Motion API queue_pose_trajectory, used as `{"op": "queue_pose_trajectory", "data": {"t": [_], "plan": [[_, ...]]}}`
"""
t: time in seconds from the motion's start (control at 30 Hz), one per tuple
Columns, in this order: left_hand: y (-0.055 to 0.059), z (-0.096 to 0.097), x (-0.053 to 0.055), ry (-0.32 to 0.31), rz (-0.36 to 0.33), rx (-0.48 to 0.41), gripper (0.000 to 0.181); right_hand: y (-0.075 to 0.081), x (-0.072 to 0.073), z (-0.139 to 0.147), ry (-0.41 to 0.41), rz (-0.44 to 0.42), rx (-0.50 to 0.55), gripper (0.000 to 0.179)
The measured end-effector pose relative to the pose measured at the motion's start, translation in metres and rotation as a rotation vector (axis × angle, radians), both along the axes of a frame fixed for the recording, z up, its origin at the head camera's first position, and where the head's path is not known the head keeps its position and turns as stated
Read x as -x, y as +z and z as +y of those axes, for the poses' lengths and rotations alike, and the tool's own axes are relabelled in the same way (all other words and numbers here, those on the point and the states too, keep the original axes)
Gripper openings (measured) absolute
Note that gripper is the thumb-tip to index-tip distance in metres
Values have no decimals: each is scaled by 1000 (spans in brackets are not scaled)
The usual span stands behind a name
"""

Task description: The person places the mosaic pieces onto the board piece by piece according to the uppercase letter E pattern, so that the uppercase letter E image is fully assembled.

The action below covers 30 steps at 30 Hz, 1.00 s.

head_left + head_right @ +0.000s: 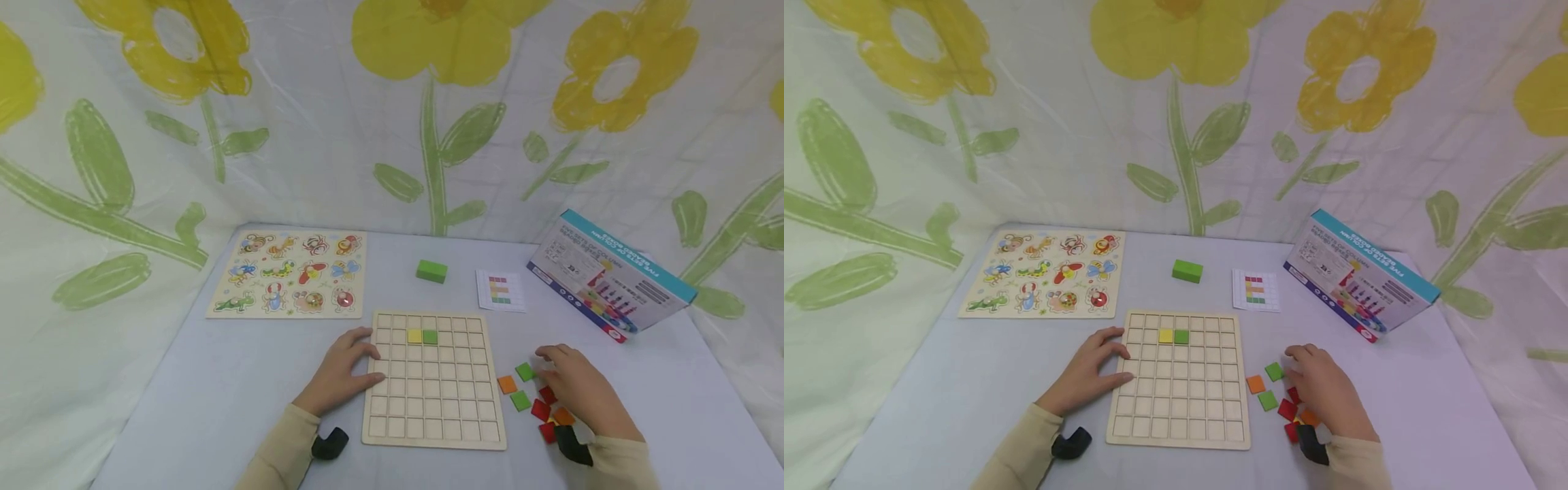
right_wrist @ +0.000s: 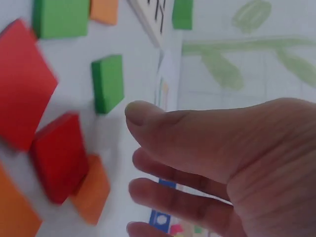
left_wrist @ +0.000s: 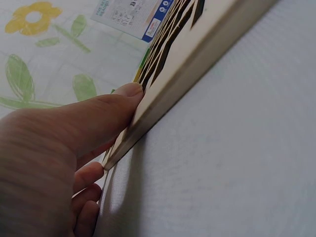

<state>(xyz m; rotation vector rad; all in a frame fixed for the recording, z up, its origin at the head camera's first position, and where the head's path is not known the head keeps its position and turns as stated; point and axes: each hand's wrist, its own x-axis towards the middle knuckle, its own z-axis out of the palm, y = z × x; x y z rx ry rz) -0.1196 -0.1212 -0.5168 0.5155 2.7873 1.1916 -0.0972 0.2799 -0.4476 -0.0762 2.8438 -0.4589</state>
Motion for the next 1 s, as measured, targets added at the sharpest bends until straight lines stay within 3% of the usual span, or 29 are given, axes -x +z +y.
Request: {"op": "queue_pose_trajectory", "data": {"t": [0.33,0.5,0.77,1.0], "plan": [[1,-1,1,-13,-4,-14,26,-9,-11,20,-61,-45,-60,45],[-1,-1,0,-14,6,-15,26,-10,-13,24,-101,-85,-25,42],[-1,-1,0,-8,13,-20,26,-14,-8,24,-72,-41,40,33],[0,-2,0,-17,13,-23,26,-13,-7,22,-79,-35,16,36]]}}
